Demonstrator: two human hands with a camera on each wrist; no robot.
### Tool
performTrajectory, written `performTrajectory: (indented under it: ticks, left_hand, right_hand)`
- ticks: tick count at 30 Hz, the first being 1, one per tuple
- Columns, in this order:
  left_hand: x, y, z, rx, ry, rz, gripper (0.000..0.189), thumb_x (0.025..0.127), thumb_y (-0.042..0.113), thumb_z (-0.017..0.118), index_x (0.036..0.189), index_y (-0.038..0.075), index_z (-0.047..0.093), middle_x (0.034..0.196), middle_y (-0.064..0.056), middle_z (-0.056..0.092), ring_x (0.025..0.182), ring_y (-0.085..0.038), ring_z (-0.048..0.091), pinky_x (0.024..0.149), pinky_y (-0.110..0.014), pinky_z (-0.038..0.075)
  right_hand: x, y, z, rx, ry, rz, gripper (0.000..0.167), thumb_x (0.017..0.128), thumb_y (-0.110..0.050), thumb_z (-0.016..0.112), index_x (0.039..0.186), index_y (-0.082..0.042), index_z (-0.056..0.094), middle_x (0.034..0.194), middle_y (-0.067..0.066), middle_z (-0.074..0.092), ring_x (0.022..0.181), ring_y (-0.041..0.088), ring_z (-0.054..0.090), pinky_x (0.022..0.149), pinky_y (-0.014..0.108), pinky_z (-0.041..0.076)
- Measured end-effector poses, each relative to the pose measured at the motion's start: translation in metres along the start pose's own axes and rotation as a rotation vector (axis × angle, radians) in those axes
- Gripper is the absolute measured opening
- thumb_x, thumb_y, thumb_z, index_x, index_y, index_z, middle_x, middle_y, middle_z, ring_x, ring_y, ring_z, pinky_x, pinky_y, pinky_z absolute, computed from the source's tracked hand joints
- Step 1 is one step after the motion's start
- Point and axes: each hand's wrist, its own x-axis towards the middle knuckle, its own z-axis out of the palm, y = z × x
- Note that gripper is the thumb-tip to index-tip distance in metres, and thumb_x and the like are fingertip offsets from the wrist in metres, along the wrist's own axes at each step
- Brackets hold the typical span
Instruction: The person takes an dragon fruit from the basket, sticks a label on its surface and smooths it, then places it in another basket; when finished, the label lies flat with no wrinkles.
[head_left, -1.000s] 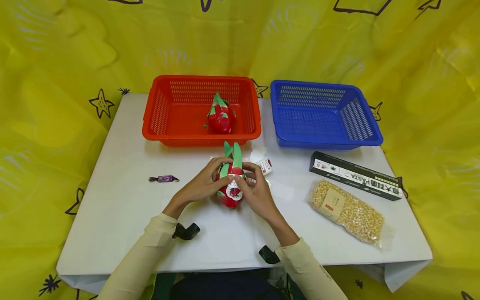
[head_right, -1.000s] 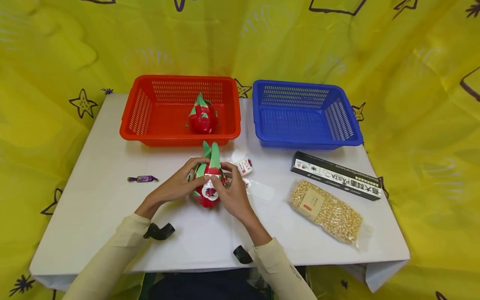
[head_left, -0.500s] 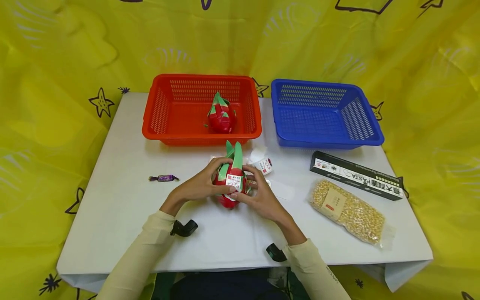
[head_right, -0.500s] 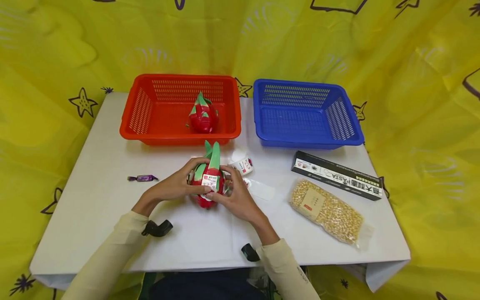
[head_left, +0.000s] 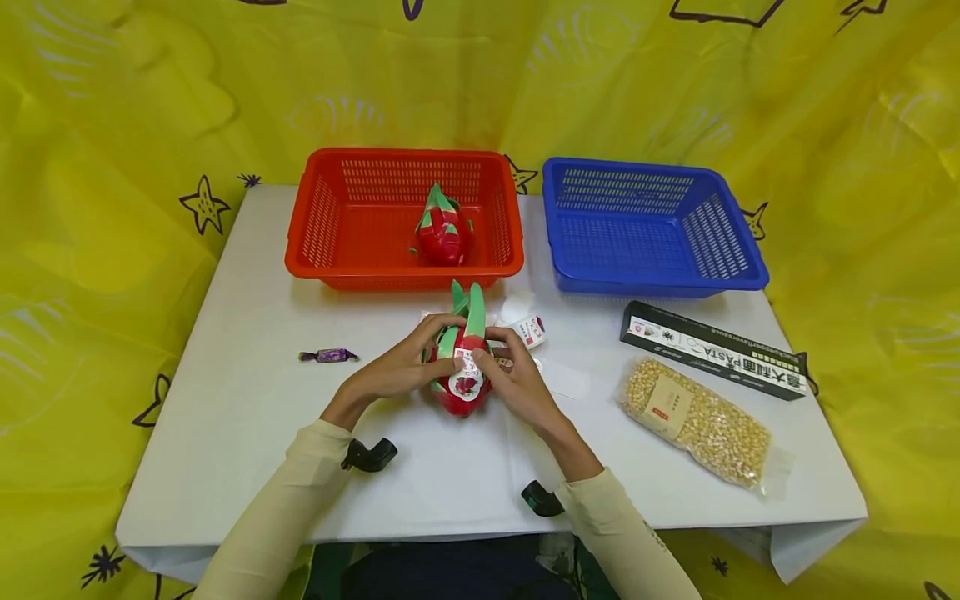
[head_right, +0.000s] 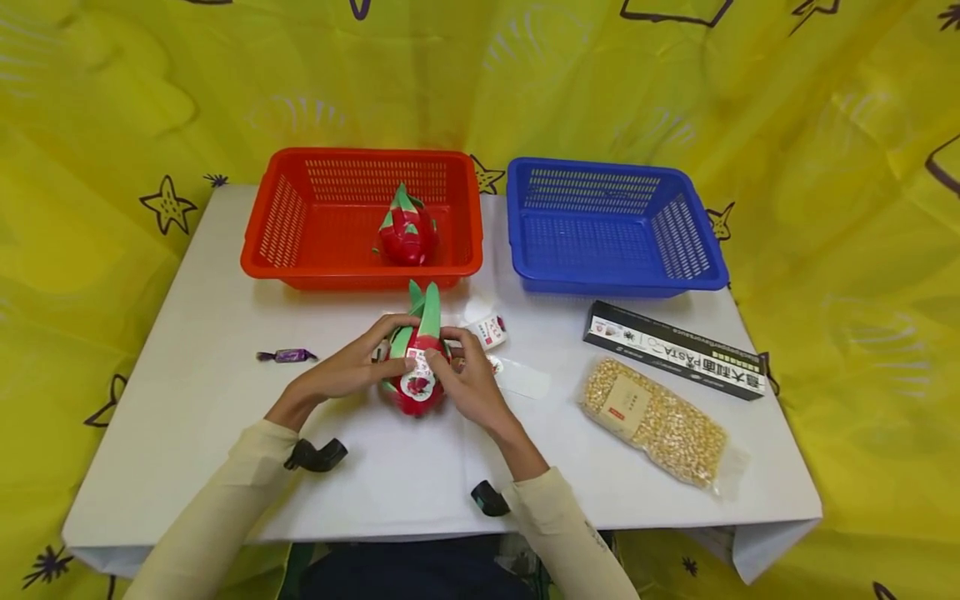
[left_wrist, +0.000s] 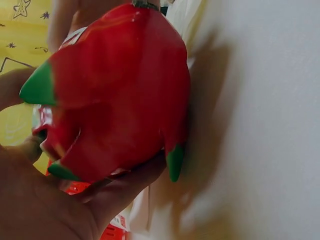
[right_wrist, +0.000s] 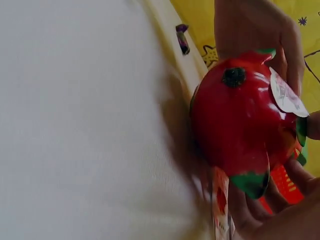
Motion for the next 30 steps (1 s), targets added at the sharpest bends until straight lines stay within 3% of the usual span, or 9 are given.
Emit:
performTrajectory:
  ticks: [4,8,12,16,19,25,30]
  left_hand:
    - [0.0,-0.001,0.002,0.018,0.031,-0.003,0.052,0.104,0.026,0.06,0.154,0.02,0.044,0.153,-0.012,0.04,0.128,-0.033,0.044,0.099,-0.046,0.043]
    - [0.0,0.0,0.004,0.026,0.054,-0.022,0.049,0.106,0.028,0.057,0.153,0.02,0.046,0.146,-0.013,0.044,0.113,-0.031,0.047,0.088,-0.041,0.044]
    - [0.001,0.002,0.005,0.019,0.054,-0.036,0.046,0.108,0.03,0.055,0.152,0.021,0.047,0.148,-0.011,0.044,0.116,-0.03,0.047,0.092,-0.043,0.046]
    - [0.003,0.001,0.004,0.009,0.05,-0.042,0.044,0.108,0.031,0.053,0.151,0.023,0.047,0.15,-0.008,0.043,0.124,-0.031,0.046,0.098,-0.046,0.046]
    - [0.003,0.0,0.003,0.003,0.044,-0.034,0.045,0.109,0.031,0.053,0.152,0.022,0.046,0.151,-0.009,0.042,0.127,-0.031,0.044,0.101,-0.046,0.045]
    - [0.003,0.0,0.002,0.007,0.067,-0.039,0.047,0.109,0.031,0.055,0.154,0.019,0.047,0.151,-0.012,0.044,0.119,-0.032,0.049,0.095,-0.044,0.048]
    - [0.004,0.005,0.006,0.004,0.086,-0.043,0.05,0.107,0.032,0.058,0.154,0.016,0.049,0.152,-0.012,0.048,0.13,-0.035,0.051,0.103,-0.051,0.052]
  right_hand:
    - [0.002,-0.004,0.005,-0.001,0.019,0.011,0.048,0.106,-0.028,0.063,0.148,-0.008,0.049,0.146,0.013,0.054,0.125,0.032,0.059,0.092,0.037,0.057]
    - [0.001,-0.004,0.002,-0.017,-0.02,0.01,0.051,0.107,-0.031,0.062,0.15,-0.008,0.047,0.15,0.013,0.05,0.129,0.033,0.058,0.097,0.041,0.056]
    - [-0.004,0.0,-0.006,-0.021,-0.098,0.011,0.058,0.105,-0.027,0.066,0.155,-0.011,0.041,0.155,0.015,0.047,0.138,0.036,0.054,0.106,0.049,0.052]
    - [-0.006,0.003,-0.01,-0.016,-0.141,-0.012,0.067,0.101,-0.021,0.072,0.157,-0.013,0.038,0.154,0.018,0.049,0.138,0.038,0.053,0.107,0.051,0.052]
    - [-0.005,0.003,-0.01,-0.013,-0.143,-0.018,0.068,0.1,-0.021,0.074,0.157,-0.015,0.039,0.153,0.016,0.051,0.135,0.036,0.055,0.104,0.048,0.052]
    - [-0.003,0.006,-0.009,-0.016,-0.127,-0.015,0.065,0.1,-0.021,0.075,0.156,-0.016,0.042,0.151,0.015,0.053,0.129,0.035,0.058,0.102,0.044,0.052]
    - [-0.01,0.003,-0.012,-0.058,-0.094,-0.041,0.064,0.1,-0.024,0.074,0.157,-0.016,0.044,0.152,0.011,0.052,0.133,0.032,0.056,0.101,0.042,0.052]
